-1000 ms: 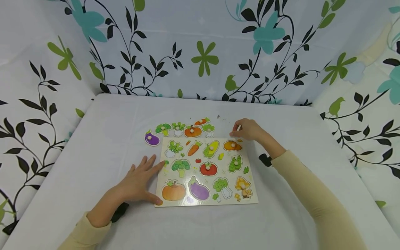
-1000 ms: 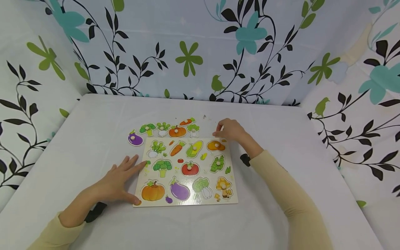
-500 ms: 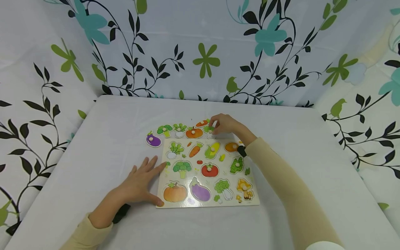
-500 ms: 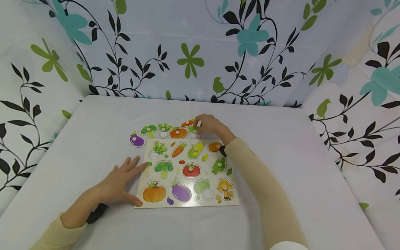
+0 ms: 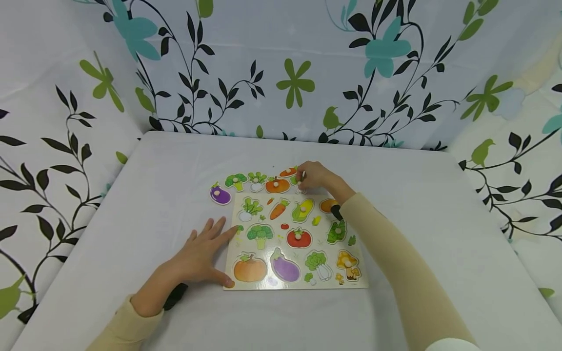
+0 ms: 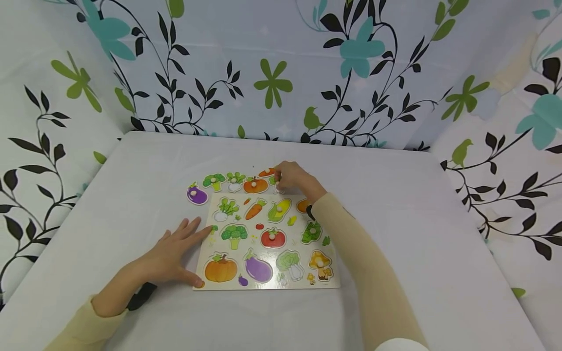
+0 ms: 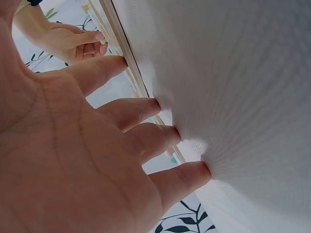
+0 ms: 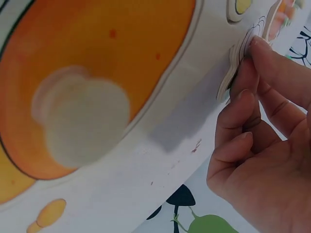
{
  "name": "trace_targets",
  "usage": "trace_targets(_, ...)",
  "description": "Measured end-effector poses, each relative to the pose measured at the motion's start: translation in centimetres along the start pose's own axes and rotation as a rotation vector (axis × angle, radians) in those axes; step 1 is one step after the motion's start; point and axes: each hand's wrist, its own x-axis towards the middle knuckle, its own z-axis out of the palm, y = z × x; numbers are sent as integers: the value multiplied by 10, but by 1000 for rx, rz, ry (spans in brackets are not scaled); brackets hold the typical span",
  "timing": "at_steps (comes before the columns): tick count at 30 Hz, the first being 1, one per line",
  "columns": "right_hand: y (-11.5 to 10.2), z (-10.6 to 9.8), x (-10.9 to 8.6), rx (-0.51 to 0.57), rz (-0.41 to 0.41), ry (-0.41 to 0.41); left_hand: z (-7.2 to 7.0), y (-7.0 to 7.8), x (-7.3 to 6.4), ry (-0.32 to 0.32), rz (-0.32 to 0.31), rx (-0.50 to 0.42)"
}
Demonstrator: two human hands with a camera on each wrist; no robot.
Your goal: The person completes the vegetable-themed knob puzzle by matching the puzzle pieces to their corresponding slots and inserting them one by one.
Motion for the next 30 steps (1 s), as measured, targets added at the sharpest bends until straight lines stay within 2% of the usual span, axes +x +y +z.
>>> trace_targets(10, 9, 2, 1, 22, -23, 46, -1, 4, 0, 8, 3, 12)
trace_targets(16, 16, -5, -12, 81, -52, 91, 0, 3, 0, 14, 7, 15)
trace_targets(23, 26, -3, -52, 90, -190, 112, 2, 3, 2, 9, 8, 23)
trace_targets(30, 10, 21, -108, 70, -330, 49, 1, 2, 2, 6, -7, 32)
